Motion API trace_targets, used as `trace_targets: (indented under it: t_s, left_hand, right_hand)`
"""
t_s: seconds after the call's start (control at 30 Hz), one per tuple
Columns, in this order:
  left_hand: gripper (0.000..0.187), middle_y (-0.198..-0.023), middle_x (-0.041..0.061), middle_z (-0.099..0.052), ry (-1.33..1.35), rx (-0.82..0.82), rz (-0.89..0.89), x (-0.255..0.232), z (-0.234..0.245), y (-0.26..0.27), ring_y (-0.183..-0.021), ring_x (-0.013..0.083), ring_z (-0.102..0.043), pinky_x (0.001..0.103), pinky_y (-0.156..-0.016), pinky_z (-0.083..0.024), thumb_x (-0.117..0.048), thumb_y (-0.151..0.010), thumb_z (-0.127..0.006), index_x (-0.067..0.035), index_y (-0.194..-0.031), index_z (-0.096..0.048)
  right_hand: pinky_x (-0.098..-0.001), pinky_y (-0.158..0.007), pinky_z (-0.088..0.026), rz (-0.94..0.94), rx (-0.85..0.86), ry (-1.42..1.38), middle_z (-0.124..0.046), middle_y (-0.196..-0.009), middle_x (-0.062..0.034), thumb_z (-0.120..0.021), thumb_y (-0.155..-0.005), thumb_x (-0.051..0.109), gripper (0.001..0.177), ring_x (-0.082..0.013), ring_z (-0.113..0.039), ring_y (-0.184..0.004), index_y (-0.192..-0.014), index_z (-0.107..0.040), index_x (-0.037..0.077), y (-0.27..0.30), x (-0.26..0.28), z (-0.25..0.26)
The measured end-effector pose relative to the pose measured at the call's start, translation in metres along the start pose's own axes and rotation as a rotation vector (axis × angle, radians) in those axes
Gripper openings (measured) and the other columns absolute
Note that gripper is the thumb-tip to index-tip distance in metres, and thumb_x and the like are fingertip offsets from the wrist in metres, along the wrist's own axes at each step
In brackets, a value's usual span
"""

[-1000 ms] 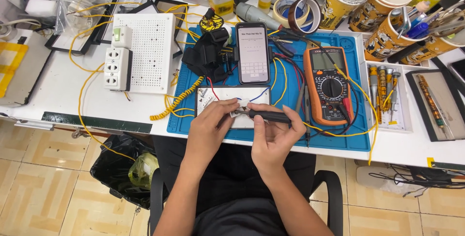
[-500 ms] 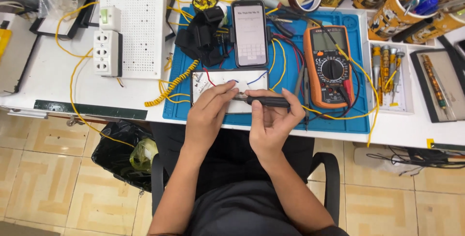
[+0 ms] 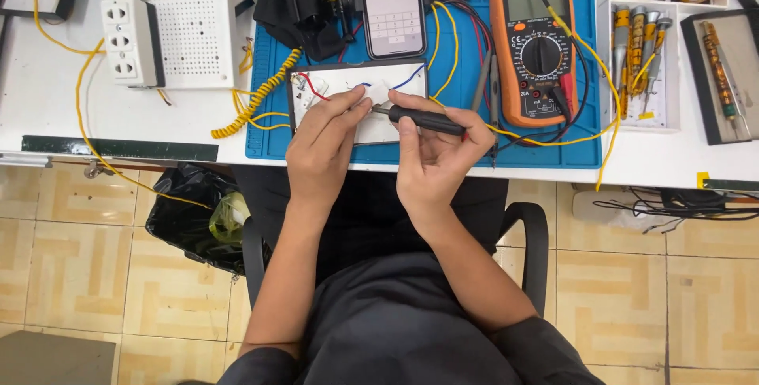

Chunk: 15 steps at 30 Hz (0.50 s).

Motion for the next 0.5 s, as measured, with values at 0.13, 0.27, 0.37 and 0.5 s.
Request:
trace_targets:
  t_s: [0.13, 0.27, 0.37, 0.5]
  left_hand:
    - [0.024, -0.125, 0.006, -0.084, 0.004, -0.021, -0.013, -0.002, 0.002, -0.001, -0.113, 0.0231, -0.080, 0.036, -0.099, -0.067, 0.008, -0.102, -0.082, -0.007, -0.120, -0.086]
    - [0.025, -0.122, 0.007, -0.085, -0.002, -0.059, -0.026, -0.001, -0.001, -0.003, -0.111, 0.0238, -0.081, 0.036, -0.097, -0.068, 0.010, -0.099, -0.084, -0.007, -0.118, -0.086]
    - [0.025, -0.122, 0.007, -0.085, -0.004, -0.063, -0.030, -0.002, 0.000, -0.003, -0.111, 0.0238, -0.081, 0.036, -0.096, -0.068, 0.010, -0.099, -0.084, -0.006, -0.118, -0.086]
    - [0.027, -0.120, 0.007, -0.085, -0.001, -0.068, -0.012, -0.003, 0.001, -0.004, -0.110, 0.0243, -0.081, 0.037, -0.096, -0.067, 0.012, -0.097, -0.085, -0.006, -0.117, -0.086]
  right_hand:
    - [-0.0436, -0.098, -0.071, -0.073, 0.011, -0.033, -0.074, -0.126, -0.0262, -0.057, -0.114, -0.005, 0.045, -0.0370, -0.079, -0.120, -0.142, -0.025, 0.012, -0.001, 0.005, 0.000]
    - [-0.0441, -0.098, -0.072, -0.077, -0.019, -0.038, -0.074, -0.125, -0.0244, -0.058, -0.114, -0.002, 0.048, -0.0351, -0.080, -0.119, -0.146, -0.025, 0.013, -0.002, 0.002, 0.002]
    - [-0.0423, -0.098, -0.072, -0.081, -0.020, -0.026, -0.074, -0.126, -0.0236, -0.058, -0.115, -0.001, 0.044, -0.0338, -0.080, -0.118, -0.142, -0.026, 0.013, -0.005, 0.007, -0.002]
    - [-0.0405, -0.099, -0.070, -0.147, -0.007, -0.025, -0.076, -0.125, -0.0221, -0.060, -0.114, -0.002, 0.046, -0.0327, -0.081, -0.116, -0.140, -0.026, 0.014, -0.005, 0.012, -0.004]
Point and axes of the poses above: each hand's wrist, its own y-axis away from the middle knuckle, its own z-axis out of the back of the hand, x = y × z, the point moved 1 cm from there along -y, towards the middle knuckle
